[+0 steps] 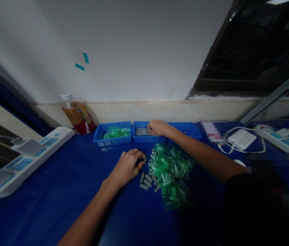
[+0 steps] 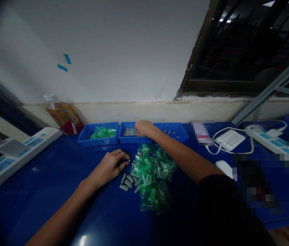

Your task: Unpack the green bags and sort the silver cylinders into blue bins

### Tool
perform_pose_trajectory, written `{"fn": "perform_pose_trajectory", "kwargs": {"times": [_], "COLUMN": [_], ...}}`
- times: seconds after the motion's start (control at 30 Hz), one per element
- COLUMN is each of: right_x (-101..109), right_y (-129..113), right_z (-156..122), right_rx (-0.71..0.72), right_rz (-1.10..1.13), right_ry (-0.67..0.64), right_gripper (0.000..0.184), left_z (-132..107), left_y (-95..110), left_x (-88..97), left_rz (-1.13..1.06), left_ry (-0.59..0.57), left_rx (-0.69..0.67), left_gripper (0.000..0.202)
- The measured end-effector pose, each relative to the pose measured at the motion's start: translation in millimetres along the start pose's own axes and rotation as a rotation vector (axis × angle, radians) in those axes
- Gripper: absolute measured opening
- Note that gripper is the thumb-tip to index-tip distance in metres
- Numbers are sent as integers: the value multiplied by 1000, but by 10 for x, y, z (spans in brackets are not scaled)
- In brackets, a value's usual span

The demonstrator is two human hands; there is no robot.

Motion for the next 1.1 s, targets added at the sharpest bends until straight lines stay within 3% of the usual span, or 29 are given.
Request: {"fn": "perform_pose_trajectory", "kwargs": {"times": [0.17,0.4,0.6,0.83,1.1], "right_x": [70,219,178,244,146], "right_y": [41,68,-54,-10,-44], "right_z": [-13,-240,-205,-229,-239], "right_rx": [27,69,66,20,34], "right_rz": [-2,-3,-18,-11,12], "right_ry": [2,40,45,84,-18], "right_gripper": [28,29,37,41,45], "left_z": [-18,-31,-15,-3,-1], "left_y": [-4,-14,-30,-42,-22], "left_x": [-2,-9,-53,-48,-38], "left_rz": [19,89,68,37,20], "left_ry": [13,55,101,132,161], "left_rx": [-5,3,30,80,74], "left_gripper": [13,13,15,16,16]}}
Point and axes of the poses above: each hand's wrist, its own z-axis towards the middle knuckle, its own x-axis out of the back of the hand, y = z × x, the point moved 3 cm from there along z, towards the middle knuckle, and after that the axes turned 13 degrees about y, right-handed, at the moved point
